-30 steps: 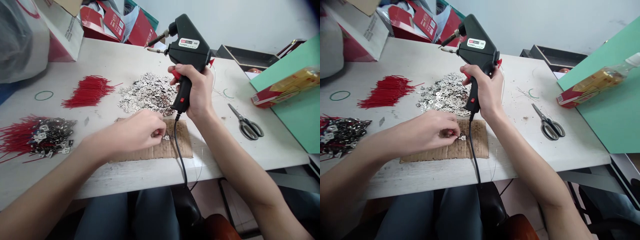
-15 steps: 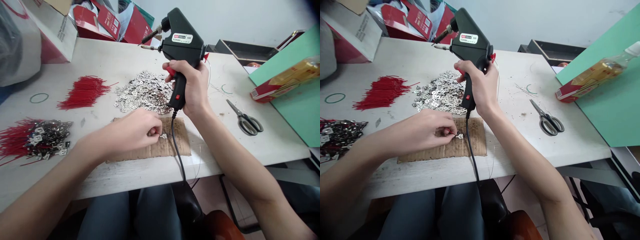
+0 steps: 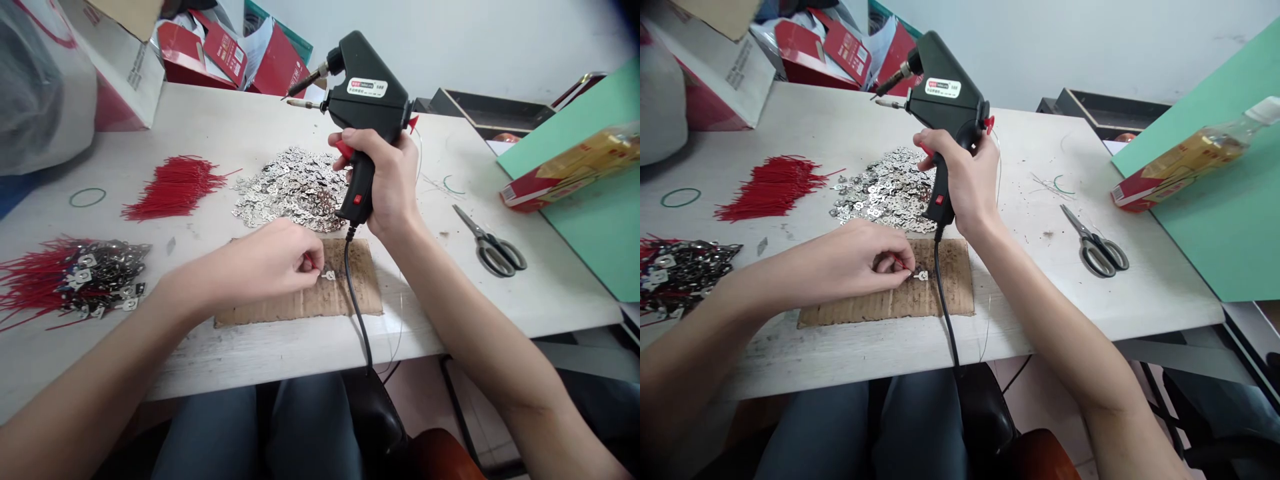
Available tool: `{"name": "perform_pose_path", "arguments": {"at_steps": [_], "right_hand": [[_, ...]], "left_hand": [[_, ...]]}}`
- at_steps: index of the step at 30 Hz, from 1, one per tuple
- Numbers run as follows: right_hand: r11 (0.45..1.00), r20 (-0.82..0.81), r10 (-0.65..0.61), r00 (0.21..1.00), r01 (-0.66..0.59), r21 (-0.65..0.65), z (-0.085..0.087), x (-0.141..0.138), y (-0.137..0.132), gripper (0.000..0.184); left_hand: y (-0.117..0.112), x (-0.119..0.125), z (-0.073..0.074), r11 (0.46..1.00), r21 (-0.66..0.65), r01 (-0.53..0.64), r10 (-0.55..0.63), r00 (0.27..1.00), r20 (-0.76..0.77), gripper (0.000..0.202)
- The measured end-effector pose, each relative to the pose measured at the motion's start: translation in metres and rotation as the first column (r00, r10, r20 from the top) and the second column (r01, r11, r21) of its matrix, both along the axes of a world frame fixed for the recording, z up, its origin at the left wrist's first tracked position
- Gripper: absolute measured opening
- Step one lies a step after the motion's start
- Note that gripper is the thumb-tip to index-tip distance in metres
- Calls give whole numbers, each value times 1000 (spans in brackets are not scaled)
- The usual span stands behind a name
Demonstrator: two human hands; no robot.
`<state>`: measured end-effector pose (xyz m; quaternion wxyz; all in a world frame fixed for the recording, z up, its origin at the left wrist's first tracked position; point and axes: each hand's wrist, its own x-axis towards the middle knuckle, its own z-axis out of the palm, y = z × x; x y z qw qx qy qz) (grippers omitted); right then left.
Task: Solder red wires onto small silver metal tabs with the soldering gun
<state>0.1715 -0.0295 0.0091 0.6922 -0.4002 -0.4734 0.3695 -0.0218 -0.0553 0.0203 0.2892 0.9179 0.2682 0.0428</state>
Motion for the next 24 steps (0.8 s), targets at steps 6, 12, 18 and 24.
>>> {"name": "perform_pose_path", "arguments": {"at_steps": [6,12,18,24], "right_hand": [[1000,-1,-3,1000,3,-27,0,0,1,14],[1000,-11,10,1000,-10,11,-2,1,2,13],[1000,-11,11,1000,-11,6,-2,0,1,13],[1000,2,13,1000,-13,11,-2,0,1,17]], "left_hand": [[-2,2,1,999,32,3,-3,1000,-1,16],[-4,4,5,999,48,7,-6,1000,-14,16],[-6,2,2,998,56,-3,4,1000,-16,18],[-5,3,2,998,67,17,-15,999,-41,16]]}}
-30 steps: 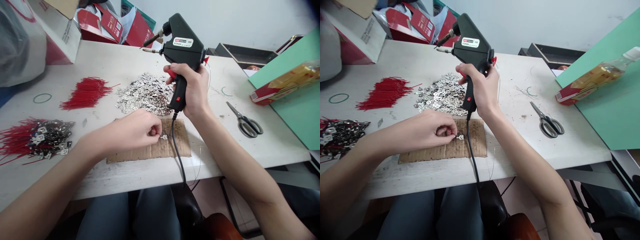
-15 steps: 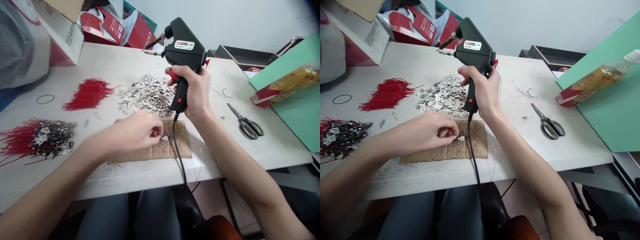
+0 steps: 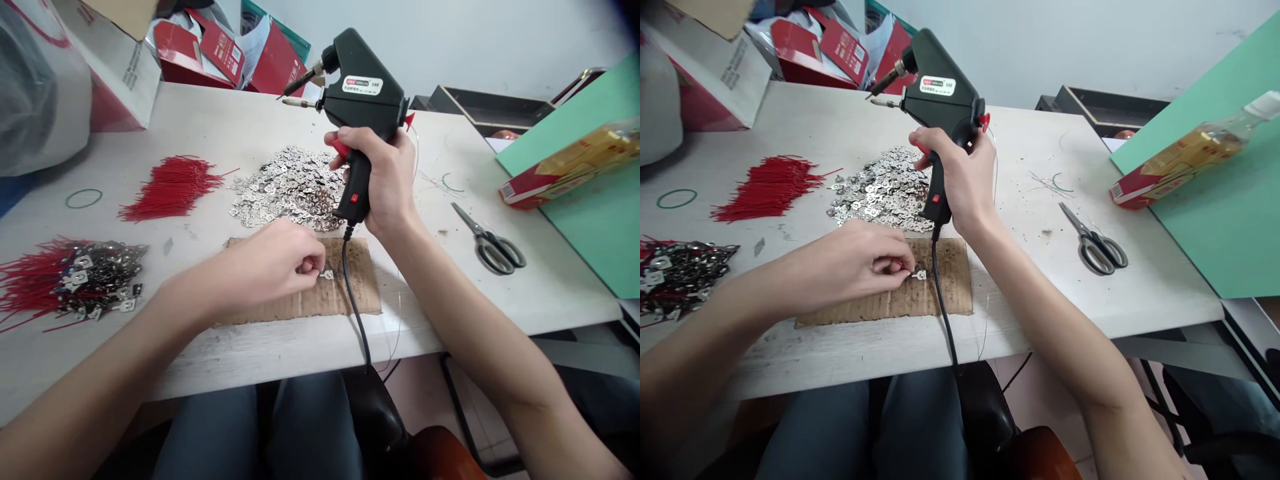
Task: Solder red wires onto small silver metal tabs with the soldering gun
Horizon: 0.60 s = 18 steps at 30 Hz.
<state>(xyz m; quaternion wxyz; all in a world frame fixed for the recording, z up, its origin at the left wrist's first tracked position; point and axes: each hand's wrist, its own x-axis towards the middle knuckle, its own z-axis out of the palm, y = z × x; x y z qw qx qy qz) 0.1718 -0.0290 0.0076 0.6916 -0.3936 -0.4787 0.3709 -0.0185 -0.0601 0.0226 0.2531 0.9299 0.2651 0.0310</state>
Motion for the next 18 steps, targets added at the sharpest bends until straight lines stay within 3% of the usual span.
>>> {"name": "perform_pose_path", "arguments": {"at_steps": [18], "right_hand": [[999,25,-10,1000,11,-40,-1,1,3,18]], "left_hand": [[3,2,-3,1000,10,17,-17,1000,11,16]]}}
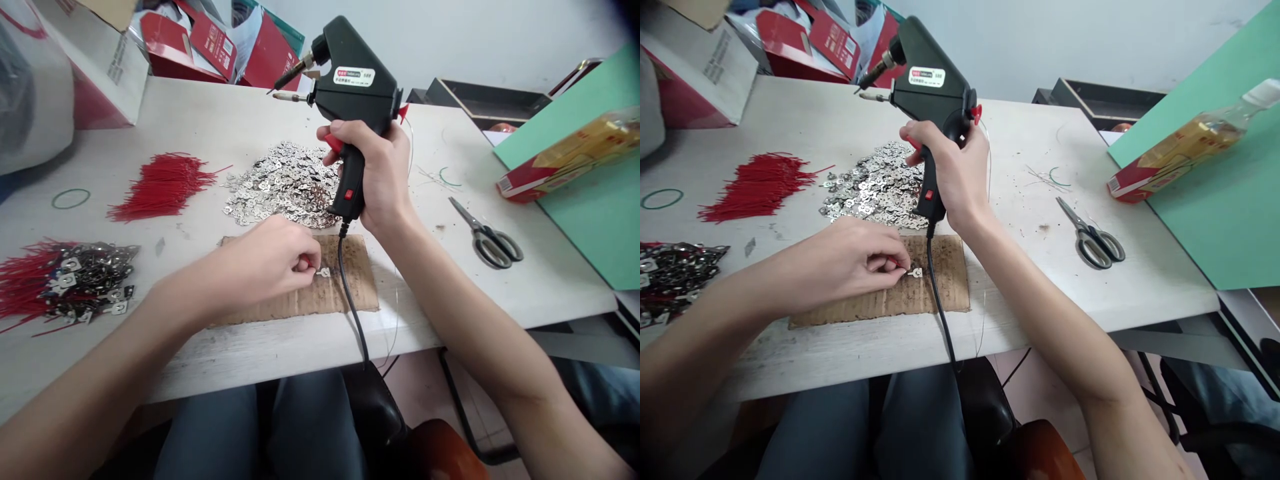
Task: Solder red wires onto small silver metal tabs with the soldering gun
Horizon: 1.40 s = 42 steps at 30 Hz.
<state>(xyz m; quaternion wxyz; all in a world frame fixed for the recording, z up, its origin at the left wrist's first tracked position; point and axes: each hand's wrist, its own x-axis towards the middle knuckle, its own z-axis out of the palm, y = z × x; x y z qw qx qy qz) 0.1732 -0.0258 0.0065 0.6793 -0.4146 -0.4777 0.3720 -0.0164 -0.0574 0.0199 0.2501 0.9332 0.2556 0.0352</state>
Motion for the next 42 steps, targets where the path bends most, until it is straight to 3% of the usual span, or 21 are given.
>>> {"name": "perform_pose_path", "arguments": {"at_steps": [8,15,24,42], "right_hand": [[1000,9,4,1000,-4,8,-1,1,1,15],[999,-19,22,1000,-21,49,-2,1,1,16],[999,-19,12,1000,-12,32,0,0,-1,15],[1000,-19,12,1000,-11,17,1,-1,-1,12]], "left_hand": [[-1,1,2,1000,13,-10,10,1000,-29,16],[5,-5,-4,998,-66,-21,25,998,54,15],[7,-7,-3,990,-141,-26,33,998,48,15],[4,-9,-3,986,-156,-65,76,995,62,15]]}}
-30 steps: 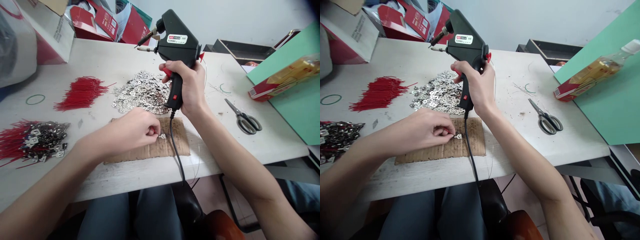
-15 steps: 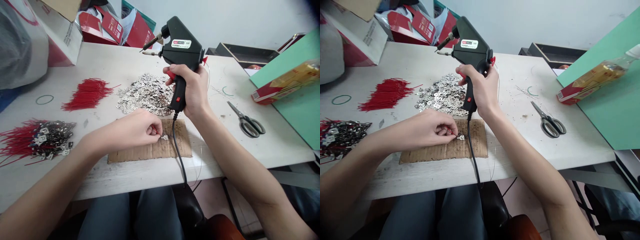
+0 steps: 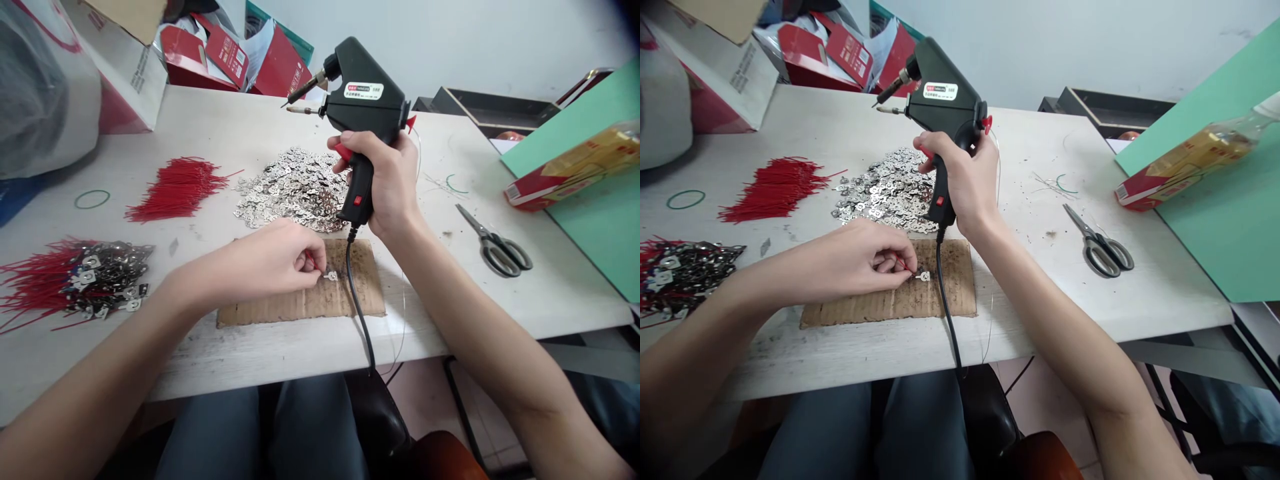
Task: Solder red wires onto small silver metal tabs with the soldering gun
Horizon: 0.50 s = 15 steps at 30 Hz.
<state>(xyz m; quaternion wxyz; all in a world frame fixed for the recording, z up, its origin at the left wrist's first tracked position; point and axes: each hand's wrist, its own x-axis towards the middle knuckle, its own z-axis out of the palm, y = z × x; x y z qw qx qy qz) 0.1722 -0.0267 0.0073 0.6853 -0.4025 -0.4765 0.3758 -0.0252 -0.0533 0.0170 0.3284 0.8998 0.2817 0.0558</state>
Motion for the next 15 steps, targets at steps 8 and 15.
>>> {"name": "perform_pose_path", "arguments": {"at_steps": [8,15], "right_hand": [[1000,-28,-3,1000,3,1,2,-1,-2,11],[1000,13,6,1000,-6,-2,1,-2,-3,10]], "left_hand": [[1,0,0,1000,18,-8,8,1000,17,17],[0,-3,8,996,-82,-42,48,996,73,12]]}}
